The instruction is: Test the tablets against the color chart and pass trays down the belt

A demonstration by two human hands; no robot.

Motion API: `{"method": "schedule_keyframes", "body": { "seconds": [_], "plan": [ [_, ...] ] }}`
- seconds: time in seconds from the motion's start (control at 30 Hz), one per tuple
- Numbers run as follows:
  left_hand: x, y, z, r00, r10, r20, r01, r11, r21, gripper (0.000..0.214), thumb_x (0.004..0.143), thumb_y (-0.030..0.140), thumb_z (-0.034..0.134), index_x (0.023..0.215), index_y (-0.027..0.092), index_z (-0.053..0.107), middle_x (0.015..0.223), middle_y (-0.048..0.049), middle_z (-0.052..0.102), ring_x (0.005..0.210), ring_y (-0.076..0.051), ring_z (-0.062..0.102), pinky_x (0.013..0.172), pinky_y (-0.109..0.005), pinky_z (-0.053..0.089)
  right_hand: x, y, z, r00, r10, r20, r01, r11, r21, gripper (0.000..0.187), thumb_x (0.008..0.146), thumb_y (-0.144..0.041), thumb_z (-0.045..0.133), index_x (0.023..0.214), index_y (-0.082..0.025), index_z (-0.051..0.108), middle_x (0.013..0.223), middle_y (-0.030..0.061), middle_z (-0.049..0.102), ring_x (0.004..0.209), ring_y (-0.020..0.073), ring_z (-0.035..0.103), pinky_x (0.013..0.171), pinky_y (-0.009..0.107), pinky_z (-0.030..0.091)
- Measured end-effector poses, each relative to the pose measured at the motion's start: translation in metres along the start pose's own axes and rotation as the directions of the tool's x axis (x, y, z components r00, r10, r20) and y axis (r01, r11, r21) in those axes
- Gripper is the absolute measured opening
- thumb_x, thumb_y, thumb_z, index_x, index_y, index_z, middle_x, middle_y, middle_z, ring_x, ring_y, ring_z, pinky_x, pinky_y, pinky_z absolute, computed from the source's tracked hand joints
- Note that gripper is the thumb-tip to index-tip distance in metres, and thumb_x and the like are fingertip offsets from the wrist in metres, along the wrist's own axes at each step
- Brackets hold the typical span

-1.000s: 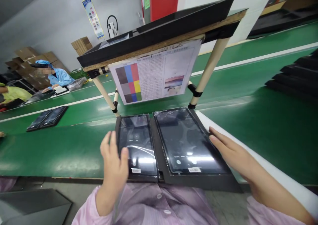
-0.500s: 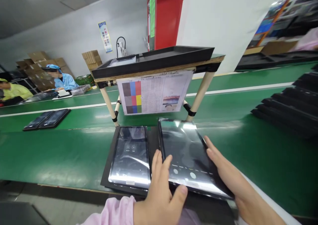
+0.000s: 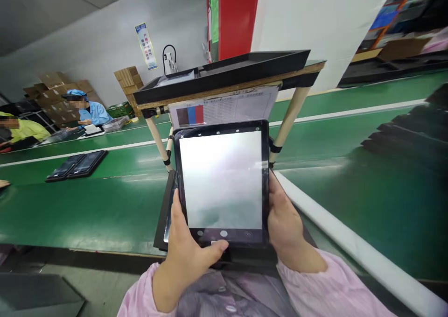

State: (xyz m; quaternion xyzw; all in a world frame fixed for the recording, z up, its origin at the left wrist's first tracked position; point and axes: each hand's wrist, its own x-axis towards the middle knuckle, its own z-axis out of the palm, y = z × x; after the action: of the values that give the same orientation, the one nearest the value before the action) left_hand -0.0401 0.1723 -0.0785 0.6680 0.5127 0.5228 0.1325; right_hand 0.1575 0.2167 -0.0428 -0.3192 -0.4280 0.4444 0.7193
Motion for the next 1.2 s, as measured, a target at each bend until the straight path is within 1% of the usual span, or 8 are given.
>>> {"method": "schedule_keyframes", "body": {
  "seconds": [0.13, 0.3, 0.47, 0.87, 0.97, 1.07, 1.13, 1.2],
  "plan": [
    [0.001, -0.011, 0.006, 1.0, -0.01, -0.029, 0.013, 0.991, 0.13, 0.131, 0.068, 0.05, 0.086, 0.162, 0.018, -0.001, 0.16, -0.029, 0.028, 0.142, -0.044, 0.044, 0.106, -0.057, 0.049, 0.005, 0.016, 0.003, 0.976, 0.212, 0.056, -0.213, 0.977, 0.007, 0.059, 0.072, -0.081, 0.066, 0.092, -0.026, 0.073, 0.095, 0.0066, 0.076, 0.117, 0.0308, 0.067, 0.101, 0.049, 0.057],
    [0.001, -0.017, 0.011, 0.998, 0.049, -0.05, -0.039, 0.982, 0.184, 0.131, 0.069, 0.046, 0.086, 0.161, 0.019, -0.005, 0.159, -0.0299, 0.027, 0.138, -0.043, 0.049, 0.103, -0.056, 0.052, 0.012, 0.022, 0.003, 0.953, 0.287, 0.095, -0.283, 0.958, -0.051, 0.067, 0.061, -0.091, 0.065, 0.073, -0.025, 0.069, 0.088, 0.01, 0.075, 0.122, 0.0337, 0.063, 0.1, 0.052, 0.056],
    [-0.001, -0.017, 0.02, 0.994, 0.058, -0.096, -0.036, 0.976, 0.216, 0.133, 0.068, 0.049, 0.086, 0.161, 0.017, -0.003, 0.158, -0.031, 0.028, 0.136, -0.042, 0.05, 0.102, -0.055, 0.052, 0.016, 0.018, 0.006, 0.969, 0.212, 0.129, -0.2, 0.975, -0.102, 0.069, 0.064, -0.091, 0.062, 0.073, -0.024, 0.072, 0.095, 0.0101, 0.075, 0.13, 0.0315, 0.058, 0.105, 0.05, 0.053],
    [-0.006, -0.022, 0.024, 0.989, 0.035, -0.145, -0.003, 0.977, 0.213, 0.138, 0.063, 0.069, 0.083, 0.161, 0.015, 0.003, 0.156, -0.0321, 0.03, 0.139, -0.045, 0.046, 0.104, -0.058, 0.049, 0.016, 0.027, -0.008, 0.929, 0.326, 0.177, -0.313, 0.945, -0.096, 0.077, 0.062, -0.093, 0.063, 0.097, -0.025, 0.075, 0.107, 0.0083, 0.075, 0.127, 0.0325, 0.06, 0.106, 0.049, 0.053],
    [-0.006, -0.029, 0.019, 0.987, 0.046, -0.151, -0.036, 0.997, 0.071, 0.125, 0.068, 0.068, 0.08, 0.16, 0.014, 0.015, 0.155, -0.0295, 0.036, 0.141, -0.043, 0.045, 0.111, -0.057, 0.044, 0.013, 0.029, -0.01, 0.926, 0.335, 0.172, -0.325, 0.942, -0.085, 0.077, 0.063, -0.093, 0.062, 0.098, -0.025, 0.075, 0.106, 0.0074, 0.075, 0.126, 0.0321, 0.061, 0.106, 0.048, 0.054],
    [-0.003, -0.036, 0.009, 0.985, -0.051, -0.166, -0.009, 0.94, -0.341, 0.09, 0.085, 0.065, 0.066, 0.154, 0.017, 0.036, 0.148, -0.0226, 0.05, 0.135, -0.035, 0.054, 0.112, -0.048, 0.045, 0.004, 0.025, -0.008, 0.922, 0.323, 0.214, -0.304, 0.945, -0.12, 0.083, 0.069, -0.094, 0.056, 0.106, -0.023, 0.075, 0.111, 0.0086, 0.074, 0.129, 0.0327, 0.058, 0.108, 0.048, 0.053],
    [0.002, -0.037, 0.003, 0.956, -0.269, -0.118, 0.135, 0.76, -0.635, 0.07, 0.091, 0.062, 0.061, 0.148, 0.023, 0.048, 0.141, -0.0152, 0.061, 0.126, -0.029, 0.062, 0.106, -0.041, 0.051, -0.003, 0.017, -0.005, 0.936, 0.257, 0.241, -0.223, 0.962, -0.158, 0.084, 0.079, -0.09, 0.05, 0.124, -0.022, 0.07, 0.126, 0.0088, 0.069, 0.136, 0.0311, 0.052, 0.113, 0.047, 0.048],
    [0.006, -0.036, -0.001, 0.876, -0.482, -0.003, 0.291, 0.535, -0.793, 0.061, 0.088, 0.057, 0.068, 0.142, 0.032, 0.056, 0.134, -0.0073, 0.068, 0.116, -0.024, 0.068, 0.097, -0.035, 0.056, -0.009, 0.004, -0.002, 0.949, 0.129, 0.288, -0.077, 0.98, -0.183, 0.078, 0.091, -0.078, 0.046, 0.146, -0.024, 0.055, 0.148, 0.0066, 0.054, 0.145, 0.0277, 0.042, 0.12, 0.045, 0.04]
  ]
}}
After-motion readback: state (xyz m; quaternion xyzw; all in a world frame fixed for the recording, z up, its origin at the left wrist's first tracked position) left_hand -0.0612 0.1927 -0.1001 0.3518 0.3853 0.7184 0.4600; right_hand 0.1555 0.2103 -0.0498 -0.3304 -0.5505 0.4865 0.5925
